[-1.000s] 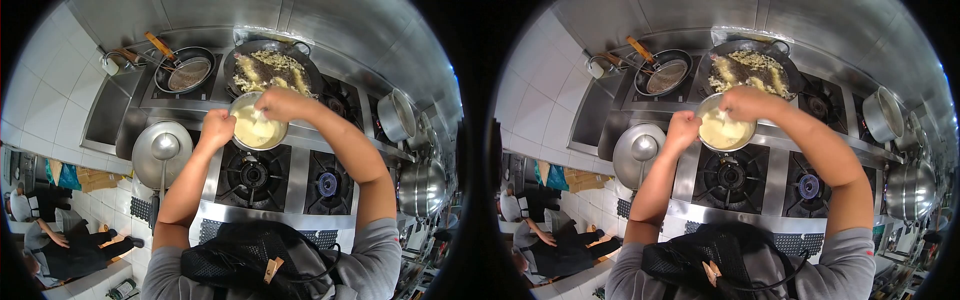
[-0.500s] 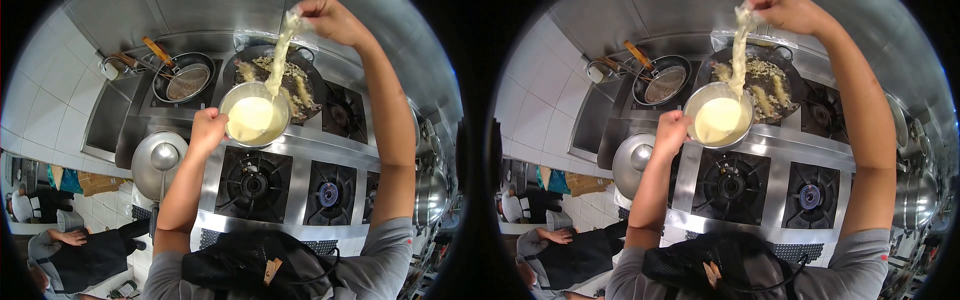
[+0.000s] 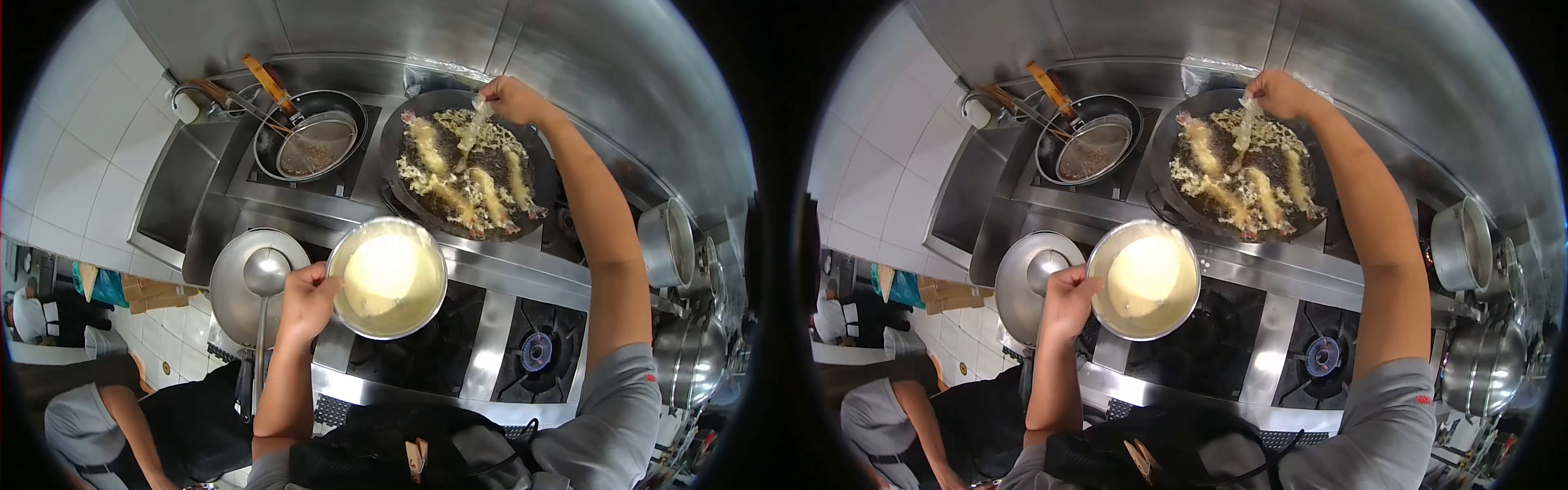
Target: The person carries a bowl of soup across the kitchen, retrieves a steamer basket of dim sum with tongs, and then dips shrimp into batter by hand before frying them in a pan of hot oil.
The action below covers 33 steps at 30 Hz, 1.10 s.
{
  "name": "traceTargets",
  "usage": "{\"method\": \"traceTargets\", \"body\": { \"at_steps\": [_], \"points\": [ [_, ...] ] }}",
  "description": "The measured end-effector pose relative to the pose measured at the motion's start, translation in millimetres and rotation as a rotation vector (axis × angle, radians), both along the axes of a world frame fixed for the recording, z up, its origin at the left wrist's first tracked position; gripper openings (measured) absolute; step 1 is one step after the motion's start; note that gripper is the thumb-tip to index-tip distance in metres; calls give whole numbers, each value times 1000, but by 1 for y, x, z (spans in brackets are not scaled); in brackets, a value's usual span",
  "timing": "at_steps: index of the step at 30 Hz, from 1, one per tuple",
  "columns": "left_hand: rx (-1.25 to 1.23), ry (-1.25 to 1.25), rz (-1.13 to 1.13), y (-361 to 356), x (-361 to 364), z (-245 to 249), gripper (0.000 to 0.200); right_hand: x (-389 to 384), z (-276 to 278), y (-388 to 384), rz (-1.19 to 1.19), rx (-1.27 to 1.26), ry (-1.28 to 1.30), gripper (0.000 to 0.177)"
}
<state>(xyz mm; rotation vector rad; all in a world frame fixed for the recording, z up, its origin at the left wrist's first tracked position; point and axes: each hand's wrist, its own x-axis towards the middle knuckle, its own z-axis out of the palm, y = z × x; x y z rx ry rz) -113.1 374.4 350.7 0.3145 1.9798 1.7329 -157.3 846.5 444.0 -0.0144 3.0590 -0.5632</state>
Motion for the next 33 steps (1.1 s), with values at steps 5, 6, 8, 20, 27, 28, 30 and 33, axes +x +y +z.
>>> {"method": "traceTargets", "body": {
  "at_steps": [5,6,8,20,27,28,30,33],
  "points": [
    [-101,-12,-103,-11,-1,-20,10,-34,-59,18,-79,111,100,22],
    [-115,1,-147,-11,-1,-23,12,-40,-69,19,-85,149,108,22],
    [-134,-25,-179,-10,-1,-30,15,-58,-87,26,-62,123,62,24],
    [-141,-43,-268,-11,0,-56,8,-114,-136,44,-193,248,173,29],
    [-176,-77,-252,-12,-3,-64,6,-128,-150,56,-196,224,213,21],
    [-179,-77,-249,-12,-4,-67,7,-129,-151,58,-206,212,231,19],
    [-180,-88,-247,-10,-4,-66,7,-131,-152,59,-217,200,248,18],
    [-165,-104,-236,-8,-4,-65,6,-132,-153,59,-269,208,255,15]
  ]
}}
